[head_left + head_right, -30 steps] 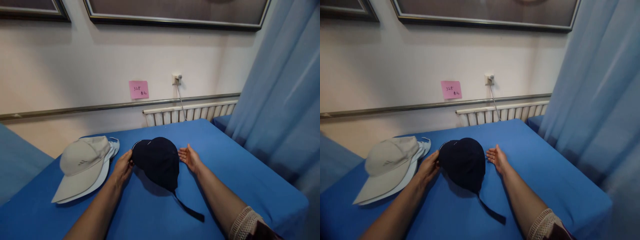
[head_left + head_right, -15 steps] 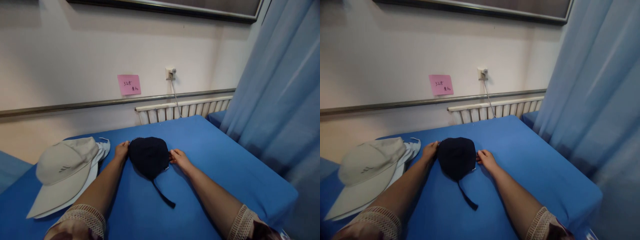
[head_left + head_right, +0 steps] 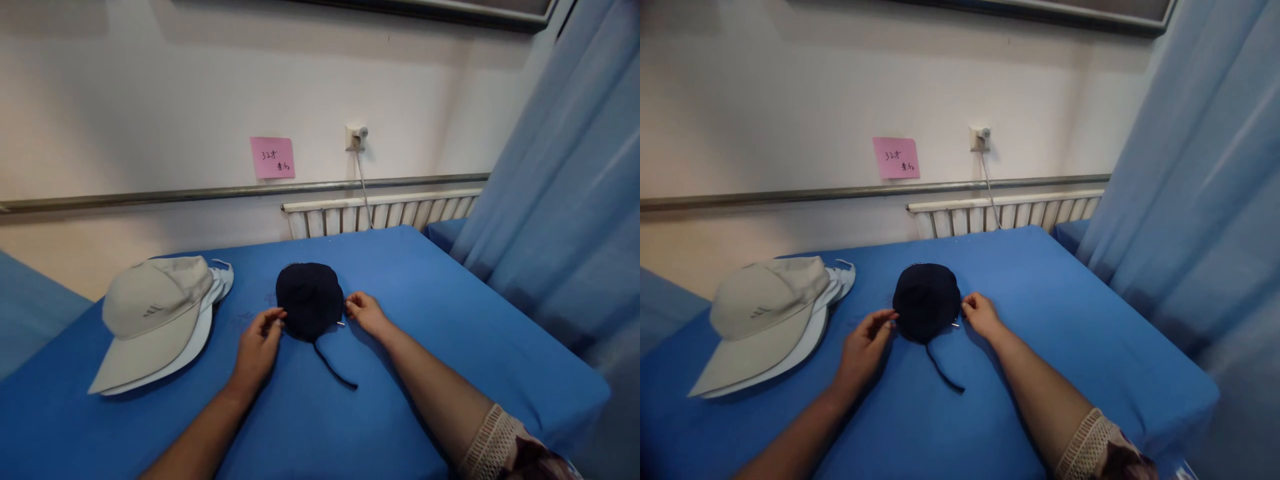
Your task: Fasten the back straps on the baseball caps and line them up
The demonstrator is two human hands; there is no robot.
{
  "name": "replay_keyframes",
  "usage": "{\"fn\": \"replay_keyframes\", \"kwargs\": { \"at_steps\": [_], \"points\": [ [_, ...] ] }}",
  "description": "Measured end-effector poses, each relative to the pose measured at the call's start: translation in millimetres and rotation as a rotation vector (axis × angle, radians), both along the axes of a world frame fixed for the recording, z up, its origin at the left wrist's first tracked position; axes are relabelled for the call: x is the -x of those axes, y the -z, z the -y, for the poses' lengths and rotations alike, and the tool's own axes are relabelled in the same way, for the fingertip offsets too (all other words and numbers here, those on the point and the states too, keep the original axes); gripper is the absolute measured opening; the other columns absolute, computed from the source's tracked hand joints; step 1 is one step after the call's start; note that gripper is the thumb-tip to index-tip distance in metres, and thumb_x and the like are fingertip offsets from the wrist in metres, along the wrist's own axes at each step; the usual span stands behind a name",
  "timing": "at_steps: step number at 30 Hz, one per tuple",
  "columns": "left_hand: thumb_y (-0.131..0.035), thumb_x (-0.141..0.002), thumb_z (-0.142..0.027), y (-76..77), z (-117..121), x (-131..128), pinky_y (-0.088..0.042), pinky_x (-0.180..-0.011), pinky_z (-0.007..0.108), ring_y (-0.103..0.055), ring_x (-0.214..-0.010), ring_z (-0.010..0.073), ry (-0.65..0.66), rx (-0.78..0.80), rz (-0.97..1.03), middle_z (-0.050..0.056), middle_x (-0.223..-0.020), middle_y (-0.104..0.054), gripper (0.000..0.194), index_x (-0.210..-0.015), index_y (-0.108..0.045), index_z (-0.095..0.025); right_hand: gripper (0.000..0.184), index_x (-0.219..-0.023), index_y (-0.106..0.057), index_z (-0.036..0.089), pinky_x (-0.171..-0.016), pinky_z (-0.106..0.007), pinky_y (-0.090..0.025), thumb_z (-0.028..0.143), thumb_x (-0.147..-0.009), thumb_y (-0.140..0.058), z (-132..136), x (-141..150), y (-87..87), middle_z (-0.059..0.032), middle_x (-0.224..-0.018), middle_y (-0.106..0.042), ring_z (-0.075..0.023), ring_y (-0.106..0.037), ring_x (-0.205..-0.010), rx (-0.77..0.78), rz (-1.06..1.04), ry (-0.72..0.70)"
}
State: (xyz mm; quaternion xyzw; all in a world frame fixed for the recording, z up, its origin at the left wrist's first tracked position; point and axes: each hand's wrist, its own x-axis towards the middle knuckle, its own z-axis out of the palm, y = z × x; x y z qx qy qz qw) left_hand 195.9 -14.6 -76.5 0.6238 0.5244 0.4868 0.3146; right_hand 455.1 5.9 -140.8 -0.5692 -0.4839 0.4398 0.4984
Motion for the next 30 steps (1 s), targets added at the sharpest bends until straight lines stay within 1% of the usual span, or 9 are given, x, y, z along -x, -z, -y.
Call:
{"fn": "replay_keyframes", "kwargs": {
  "at_steps": [5, 8, 10, 14, 17, 21, 26, 28, 30],
  "points": [
    [-0.058, -0.086, -0.027, -10.9, 58, -29, -0.048, -0.091, 0.038, -0.064, -0.096, 0.0253, 0.507, -0.106, -0.317, 0.008, -0.101, -0.072, 0.021, -0.102, -0.072, -0.027, 0.004, -0.073, -0.056, 0.018, -0.057, -0.022, -0.041, 0.016, -0.075, -0.054, 8, -6, -4.7, 0.0045, -0.062, -0.056, -0.0103, -0.051, -0.056, -0.016, 0.130, -0.092],
    [-0.048, -0.093, -0.022, -16.3, 69, -40, -0.046, -0.095, 0.041, -0.060, -0.102, 0.0239, 0.767, -0.220, -0.512, 0.007, -0.111, -0.069, 0.026, -0.112, -0.065, -0.024, 0.006, -0.075, -0.058, 0.018, -0.060, -0.021, -0.041, 0.014, -0.072, -0.060, 17, -9, -11.3, 0.0040, -0.066, -0.059, -0.0103, -0.053, -0.060, -0.037, 0.193, -0.175],
    [-0.046, -0.094, -0.020, -16.7, 68, -43, -0.043, -0.099, 0.042, -0.057, -0.106, 0.0228, 0.847, -0.292, -0.618, 0.007, -0.115, -0.067, 0.026, -0.115, -0.061, -0.022, 0.012, -0.078, -0.059, 0.018, -0.061, -0.022, -0.042, 0.018, -0.070, -0.068, 23, -9, -15.2, 0.0034, -0.068, -0.061, -0.0110, -0.054, -0.062, -0.053, 0.246, -0.236],
    [-0.053, -0.093, -0.025, -10.1, 60, -41, -0.044, -0.095, 0.040, -0.056, -0.104, 0.0230, 0.860, -0.326, -0.739, 0.007, -0.112, -0.065, 0.026, -0.117, -0.059, -0.023, 0.021, -0.087, -0.061, 0.019, -0.064, -0.025, -0.042, 0.025, -0.071, -0.075, 29, -4, -16.7, 0.0009, -0.074, -0.064, -0.0136, -0.056, -0.067, -0.092, 0.404, -0.304],
    [-0.052, -0.094, -0.027, -3.7, 50, -36, -0.046, -0.087, 0.037, -0.057, -0.096, 0.0220, 0.797, -0.320, -0.811, 0.006, -0.101, -0.065, 0.018, -0.106, -0.064, -0.022, 0.011, -0.087, -0.063, 0.021, -0.067, -0.025, -0.043, 0.020, -0.077, -0.068, 29, -1, -14.1, -0.0004, -0.078, -0.065, -0.0150, -0.058, -0.073, -0.091, 0.395, -0.323],
    [-0.051, -0.093, -0.027, -0.1, 34, -22, -0.046, -0.083, 0.035, -0.057, -0.089, 0.0210, 0.666, -0.304, -0.890, 0.006, -0.094, -0.065, 0.019, -0.103, -0.066, -0.020, 0.004, -0.077, -0.062, 0.018, -0.063, -0.024, -0.041, 0.019, -0.079, -0.066, 31, -1, -15.1, 0.0016, -0.069, -0.060, -0.0126, -0.054, -0.065, -0.082, 0.374, -0.402],
    [-0.057, -0.090, -0.032, -3.2, 19, 3, -0.046, -0.088, 0.036, -0.060, -0.096, 0.0227, 0.518, -0.203, -0.840, 0.008, -0.102, -0.067, 0.024, -0.107, -0.067, -0.019, 0.008, -0.076, -0.062, 0.017, -0.061, -0.022, -0.042, 0.021, -0.076, -0.069, 42, 2, -23.6, 0.0042, -0.067, -0.059, -0.0095, -0.051, -0.060, -0.058, 0.286, -0.586],
    [-0.062, -0.087, -0.035, -4.8, 18, 8, -0.045, -0.090, 0.036, -0.060, -0.100, 0.0233, 0.516, -0.161, -0.800, 0.008, -0.106, -0.067, 0.028, -0.110, -0.067, -0.019, 0.007, -0.078, -0.062, 0.017, -0.062, -0.022, -0.042, 0.021, -0.077, -0.068, 45, 4, -25.6, 0.0037, -0.070, -0.061, -0.0096, -0.052, -0.062, -0.057, 0.263, -0.626],
    [-0.066, -0.084, -0.038, -5.6, 20, 10, -0.045, -0.092, 0.037, -0.059, -0.103, 0.0235, 0.544, -0.134, -0.768, 0.008, -0.109, -0.066, 0.034, -0.113, -0.066, -0.021, 0.005, -0.079, -0.062, 0.017, -0.063, -0.023, -0.042, 0.019, -0.077, -0.067, 45, 5, -25.9, 0.0030, -0.072, -0.062, -0.0102, -0.053, -0.064, -0.073, 0.295, -0.592]
  ]
}}
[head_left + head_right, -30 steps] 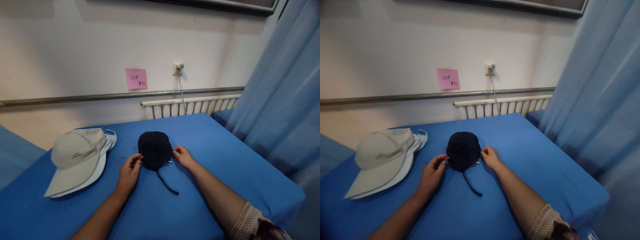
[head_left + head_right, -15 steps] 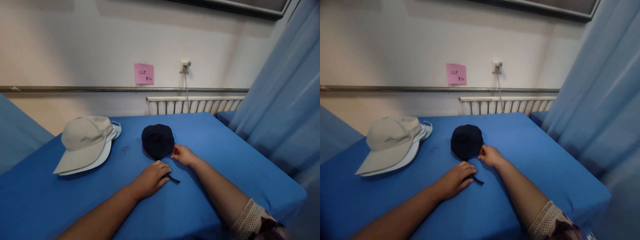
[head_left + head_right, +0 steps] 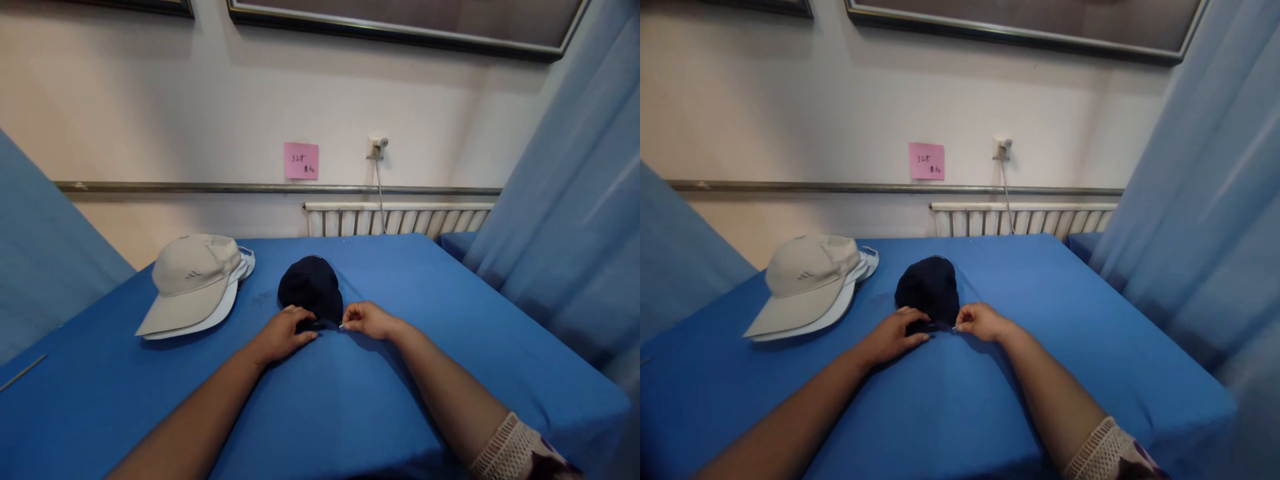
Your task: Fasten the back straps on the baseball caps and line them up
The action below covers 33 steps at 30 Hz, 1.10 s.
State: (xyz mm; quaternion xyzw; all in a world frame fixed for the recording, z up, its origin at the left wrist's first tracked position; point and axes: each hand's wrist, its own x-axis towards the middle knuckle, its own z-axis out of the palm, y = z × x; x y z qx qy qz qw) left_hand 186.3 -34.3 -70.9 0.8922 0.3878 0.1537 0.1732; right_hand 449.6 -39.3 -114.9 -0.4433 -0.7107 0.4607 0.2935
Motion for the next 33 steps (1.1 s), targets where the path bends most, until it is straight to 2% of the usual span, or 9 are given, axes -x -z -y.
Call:
{"fn": "replay_keyframes", "kwargs": {
  "at_steps": [5, 10, 16, 24, 33],
  "points": [
    [-0.071, -0.079, -0.037, 0.6, 7, -5, -0.045, -0.094, 0.037, -0.059, -0.104, 0.0233, 0.109, 0.055, 0.021, 0.007, -0.110, -0.067, 0.036, -0.112, -0.065, -0.023, 0.008, -0.084, -0.060, 0.018, -0.064, -0.023, -0.043, 0.012, -0.079, -0.062, -3, -1, 2.9, 0.0027, -0.072, -0.061, -0.0112, -0.055, -0.066, -0.065, 0.073, 0.105],
    [-0.072, -0.079, -0.033, -2.0, 8, -4, -0.044, -0.096, 0.037, -0.058, -0.106, 0.0230, 0.179, 0.091, 0.033, 0.006, -0.113, -0.066, 0.036, -0.112, -0.064, -0.023, 0.005, -0.086, -0.060, 0.019, -0.060, -0.022, -0.042, 0.016, -0.082, -0.061, 2, -1, -3.8, 0.0021, -0.073, -0.061, -0.0113, -0.056, -0.065, -0.140, 0.155, 0.075],
    [-0.068, -0.082, -0.029, -8.1, 9, -6, -0.045, -0.095, 0.036, -0.059, -0.103, 0.0213, 0.186, 0.138, 0.039, 0.005, -0.109, -0.067, 0.028, -0.109, -0.065, -0.024, 0.025, -0.101, -0.061, 0.020, -0.058, -0.021, -0.040, 0.015, -0.077, -0.069, 9, 6, -9.4, 0.0032, -0.074, -0.059, -0.0093, -0.052, -0.061, -0.174, 0.209, 0.074],
    [-0.058, -0.089, -0.028, -3.8, 13, -13, -0.047, -0.087, 0.034, -0.060, -0.096, 0.0199, 0.208, 0.133, 0.073, 0.005, -0.101, -0.067, 0.021, -0.107, -0.066, -0.024, 0.014, -0.086, -0.058, 0.020, -0.056, -0.020, -0.038, 0.016, -0.077, -0.069, 3, 6, 7.3, 0.0043, -0.071, -0.058, -0.0088, -0.050, -0.061, -0.146, 0.155, 0.039],
    [-0.059, -0.087, -0.025, -4.7, 13, -14, -0.046, -0.087, 0.033, -0.061, -0.096, 0.0193, 0.179, 0.150, 0.080, 0.004, -0.101, -0.068, 0.021, -0.107, -0.067, -0.024, 0.008, -0.078, -0.059, 0.019, -0.056, -0.021, -0.036, 0.018, -0.079, -0.066, 12, 6, -5.0, 0.0045, -0.067, -0.055, -0.0088, -0.047, -0.058, -0.176, 0.197, -0.018]
  ]
}}
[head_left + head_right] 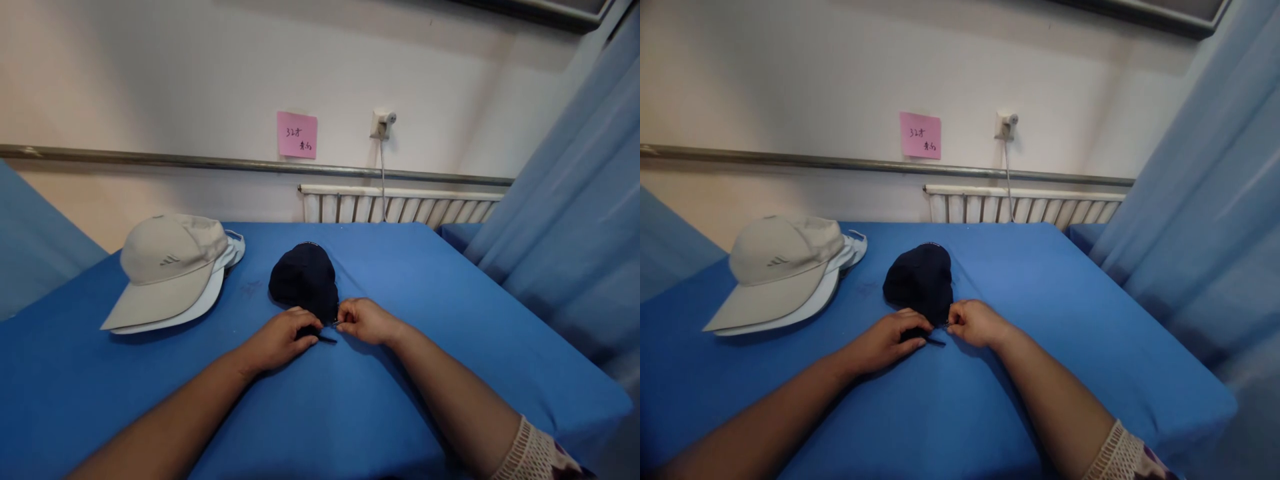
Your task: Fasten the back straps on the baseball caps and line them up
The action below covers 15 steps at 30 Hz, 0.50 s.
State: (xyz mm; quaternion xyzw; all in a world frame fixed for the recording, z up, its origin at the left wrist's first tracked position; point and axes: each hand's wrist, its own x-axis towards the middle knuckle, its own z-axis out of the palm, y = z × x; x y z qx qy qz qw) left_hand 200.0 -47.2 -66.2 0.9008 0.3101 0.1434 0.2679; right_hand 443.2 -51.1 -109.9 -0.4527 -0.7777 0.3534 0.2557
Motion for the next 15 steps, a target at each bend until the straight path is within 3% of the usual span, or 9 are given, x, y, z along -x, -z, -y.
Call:
{"fn": "replay_keyframes", "kwargs": {
  "at_steps": [5, 10, 15],
  "points": [
    [-0.057, -0.088, -0.025, -2.2, 2, -2, -0.045, -0.084, 0.031, -0.061, -0.091, 0.0187, -0.012, -0.023, -0.034, 0.004, -0.094, -0.068, 0.016, -0.099, -0.068, -0.022, 0.014, -0.074, -0.057, 0.018, -0.054, -0.022, -0.035, 0.027, -0.080, -0.066, -2, 5, 0.6, 0.0048, -0.062, -0.053, -0.0086, -0.044, -0.055, 0.166, -0.242, 0.060],
    [-0.052, -0.090, -0.028, -3.7, 4, -3, -0.045, -0.073, 0.028, -0.061, -0.077, 0.0162, -0.098, -0.002, -0.002, 0.002, -0.085, -0.067, 0.016, -0.090, -0.066, -0.020, 0.030, -0.073, -0.058, 0.017, -0.058, -0.024, -0.041, 0.044, -0.074, -0.072, -3, 9, -8.7, 0.0027, -0.063, -0.058, -0.0102, -0.051, -0.058, 0.241, -0.514, 0.153],
    [-0.052, -0.090, -0.033, -5.2, 8, -3, -0.046, -0.069, 0.027, -0.060, -0.073, 0.0154, -0.126, 0.054, 0.075, 0.002, -0.086, -0.067, 0.019, -0.096, -0.063, -0.019, 0.037, -0.079, -0.058, 0.018, -0.058, -0.025, -0.046, 0.051, -0.071, -0.074, 2, 11, -17.3, 0.0009, -0.069, -0.064, -0.0106, -0.057, -0.056, 0.342, -0.706, 0.175]
  ]
}}
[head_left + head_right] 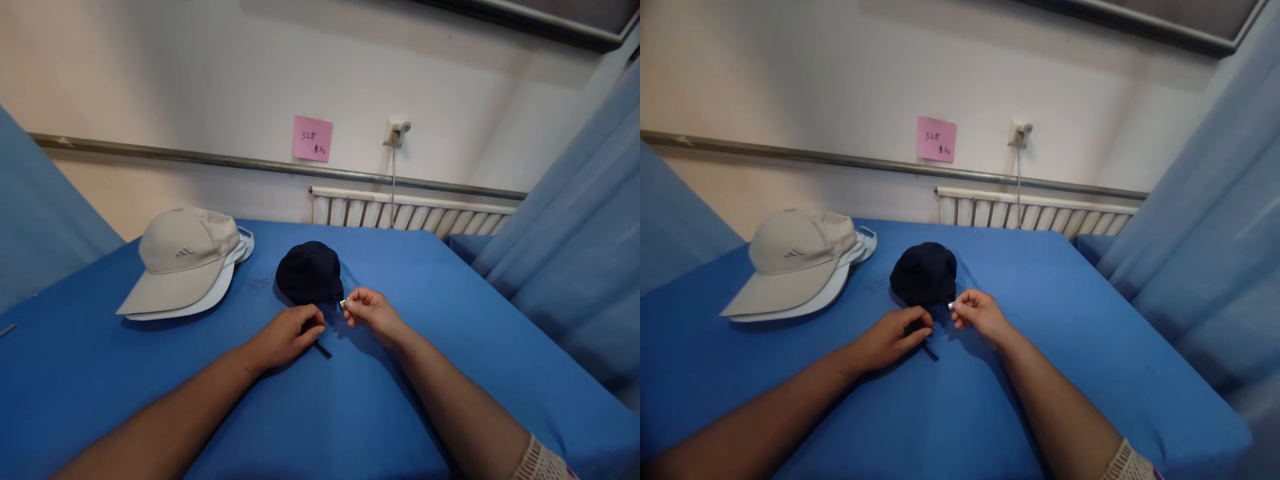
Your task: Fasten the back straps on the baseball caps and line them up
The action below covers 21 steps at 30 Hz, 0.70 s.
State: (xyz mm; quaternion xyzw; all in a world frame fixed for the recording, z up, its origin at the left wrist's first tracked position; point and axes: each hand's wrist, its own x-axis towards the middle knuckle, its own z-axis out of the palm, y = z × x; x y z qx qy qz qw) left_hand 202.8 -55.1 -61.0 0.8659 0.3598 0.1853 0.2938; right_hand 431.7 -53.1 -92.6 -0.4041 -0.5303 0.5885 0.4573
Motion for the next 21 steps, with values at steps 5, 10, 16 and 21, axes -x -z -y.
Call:
{"fn": "replay_keyframes", "kwargs": {
  "at_steps": [5, 10, 16, 21],
  "points": [
    [-0.064, -0.083, -0.036, 1.3, 2, 0, -0.047, -0.078, 0.030, -0.062, -0.087, 0.0195, 0.090, -0.032, -0.028, 0.005, -0.096, -0.068, 0.024, -0.101, -0.066, -0.021, 0.036, -0.077, -0.058, 0.018, -0.056, -0.024, -0.045, 0.050, -0.071, -0.075, 1, -2, 4.7, 0.0025, -0.065, -0.062, -0.0092, -0.055, -0.053, -0.018, 0.068, -0.065],
    [-0.056, -0.088, -0.039, 7.7, 2, -5, -0.045, -0.066, 0.024, -0.062, -0.072, 0.0153, -0.005, 0.130, 0.058, 0.003, -0.084, -0.070, 0.027, -0.103, -0.068, -0.019, 0.040, -0.079, -0.058, 0.017, -0.059, -0.027, -0.047, 0.054, -0.073, -0.072, 0, 2, 14.0, 0.0003, -0.069, -0.065, -0.0107, -0.059, -0.056, -0.004, 0.136, -0.174],
    [-0.058, -0.084, -0.039, 7.1, 2, -11, -0.041, -0.059, 0.023, -0.057, -0.064, 0.0134, -0.174, 0.200, 0.138, 0.001, -0.074, -0.068, 0.026, -0.089, -0.070, -0.017, 0.037, -0.077, -0.056, 0.018, -0.061, -0.027, -0.049, 0.051, -0.071, -0.074, 2, 16, 23.6, 0.0014, -0.067, -0.064, -0.0125, -0.062, -0.059, -0.032, 0.137, -0.168],
    [-0.056, -0.082, -0.047, 6.2, 0, -12, -0.039, -0.055, 0.023, -0.053, -0.060, 0.0132, -0.273, 0.241, 0.205, 0.000, -0.063, -0.063, 0.034, -0.071, -0.066, -0.017, 0.012, -0.078, -0.059, 0.020, -0.059, -0.024, -0.044, 0.030, -0.082, -0.065, 12, 23, 16.9, 0.0029, -0.068, -0.061, -0.0105, -0.055, -0.060, -0.269, 0.380, -0.115]
  ]
}}
